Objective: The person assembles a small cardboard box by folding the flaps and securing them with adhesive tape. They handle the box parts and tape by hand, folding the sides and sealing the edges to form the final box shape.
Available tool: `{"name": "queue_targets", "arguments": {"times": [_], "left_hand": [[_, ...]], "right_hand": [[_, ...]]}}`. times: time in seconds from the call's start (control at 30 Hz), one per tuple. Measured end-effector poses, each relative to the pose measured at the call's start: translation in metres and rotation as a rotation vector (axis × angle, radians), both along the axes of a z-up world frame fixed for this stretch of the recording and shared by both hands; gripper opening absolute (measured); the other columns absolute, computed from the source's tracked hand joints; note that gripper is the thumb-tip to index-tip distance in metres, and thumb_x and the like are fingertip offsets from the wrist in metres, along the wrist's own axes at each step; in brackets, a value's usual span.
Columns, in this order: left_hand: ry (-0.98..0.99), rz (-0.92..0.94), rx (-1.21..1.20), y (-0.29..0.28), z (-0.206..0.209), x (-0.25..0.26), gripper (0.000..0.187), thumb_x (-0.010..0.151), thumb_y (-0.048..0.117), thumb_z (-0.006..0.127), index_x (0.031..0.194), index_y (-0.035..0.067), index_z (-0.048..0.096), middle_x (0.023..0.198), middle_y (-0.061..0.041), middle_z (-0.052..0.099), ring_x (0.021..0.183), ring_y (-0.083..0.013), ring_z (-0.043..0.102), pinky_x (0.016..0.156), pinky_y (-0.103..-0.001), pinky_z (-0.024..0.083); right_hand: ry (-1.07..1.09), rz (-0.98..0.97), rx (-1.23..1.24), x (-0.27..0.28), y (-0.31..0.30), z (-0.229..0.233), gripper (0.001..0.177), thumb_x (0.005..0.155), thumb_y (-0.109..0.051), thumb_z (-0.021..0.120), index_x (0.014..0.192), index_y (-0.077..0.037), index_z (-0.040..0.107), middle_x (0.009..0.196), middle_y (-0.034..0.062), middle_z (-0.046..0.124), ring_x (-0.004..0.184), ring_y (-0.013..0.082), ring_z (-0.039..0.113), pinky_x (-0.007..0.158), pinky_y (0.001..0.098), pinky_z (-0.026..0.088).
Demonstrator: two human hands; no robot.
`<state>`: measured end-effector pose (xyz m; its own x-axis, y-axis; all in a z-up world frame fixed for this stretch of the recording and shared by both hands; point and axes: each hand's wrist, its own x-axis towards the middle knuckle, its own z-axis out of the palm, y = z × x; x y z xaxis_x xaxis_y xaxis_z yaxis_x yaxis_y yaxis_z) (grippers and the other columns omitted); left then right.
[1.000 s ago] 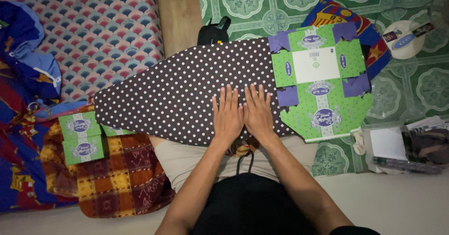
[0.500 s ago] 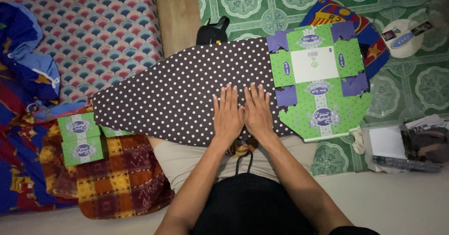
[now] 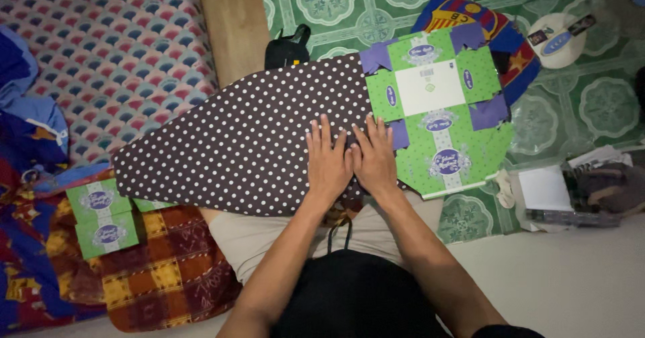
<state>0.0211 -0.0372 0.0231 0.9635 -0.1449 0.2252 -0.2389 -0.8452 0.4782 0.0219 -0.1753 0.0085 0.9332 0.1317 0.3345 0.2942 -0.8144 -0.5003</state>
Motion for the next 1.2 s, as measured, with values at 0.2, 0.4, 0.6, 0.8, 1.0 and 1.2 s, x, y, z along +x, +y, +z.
{"name": "queue_targets", "arguments": {"times": [0.2,0.4,0.6,0.8,1.0,1.2], "left_hand": [[-0.108,-0.105,-0.099,-0.016,-0.002,0.0,0.038,0.094,0.018,0.066,0.128,0.0,0.064,0.143,-0.022,0.056,0.132,-0.0406,0.053,0.114,-0.052,0.039],[-0.088,-0.22,-0.141,-0.052,-0.001,0.006,0.036,0.091,0.019,0.07,0.123,0.003,0.064,0.129,-0.01,0.063,0.118,-0.0296,0.062,0.101,-0.046,0.046],[-0.038,-0.368,-0.115,-0.097,0.007,0.018,0.048,0.083,0.021,0.073,0.126,0.002,0.061,0.135,-0.017,0.059,0.12,-0.0329,0.056,0.099,-0.044,0.044],[-0.071,-0.459,-0.047,-0.142,0.001,0.037,0.047,0.085,0.021,0.068,0.129,0.006,0.06,0.139,-0.011,0.06,0.127,-0.0298,0.055,0.107,-0.044,0.042],[-0.068,-0.502,-0.008,-0.176,-0.008,0.061,0.044,0.088,0.019,0.065,0.13,0.007,0.06,0.138,-0.01,0.061,0.127,-0.0305,0.054,0.107,-0.044,0.04],[-0.119,-0.515,0.009,-0.196,-0.009,0.084,0.047,0.085,0.016,0.065,0.13,0.008,0.06,0.137,-0.009,0.062,0.127,-0.0283,0.055,0.108,-0.042,0.04]], "right_hand": [[-0.04,-0.096,0.069,-0.005,-0.024,-0.014,0.037,0.096,-0.013,0.071,0.131,-0.002,0.067,0.147,0.0174,0.057,0.141,0.036,0.053,0.126,0.0621,0.027],[-0.123,-0.236,0.023,-0.007,-0.07,-0.005,0.038,0.088,-0.01,0.073,0.125,-0.001,0.067,0.145,0.0231,0.056,0.141,0.044,0.047,0.122,0.0546,0.033],[-0.045,-0.39,-0.003,-0.007,-0.108,0.008,0.042,0.087,-0.013,0.074,0.127,0.0,0.065,0.143,0.0221,0.056,0.132,0.0436,0.05,0.114,0.051,0.039],[-0.011,-0.534,0.006,0.003,-0.139,0.003,0.04,0.09,-0.016,0.074,0.127,-0.003,0.067,0.127,0.0174,0.063,0.115,0.0389,0.056,0.101,0.0485,0.045],[0.062,-0.633,0.02,0.017,-0.163,-0.003,0.041,0.089,-0.017,0.072,0.128,-0.003,0.068,0.109,0.0192,0.061,0.107,0.0382,0.057,0.096,0.0474,0.046],[0.123,-0.686,0.037,0.039,-0.174,-0.005,0.041,0.092,-0.021,0.071,0.129,-0.004,0.068,0.104,0.0184,0.062,0.101,0.0376,0.059,0.091,0.0462,0.048]]}}
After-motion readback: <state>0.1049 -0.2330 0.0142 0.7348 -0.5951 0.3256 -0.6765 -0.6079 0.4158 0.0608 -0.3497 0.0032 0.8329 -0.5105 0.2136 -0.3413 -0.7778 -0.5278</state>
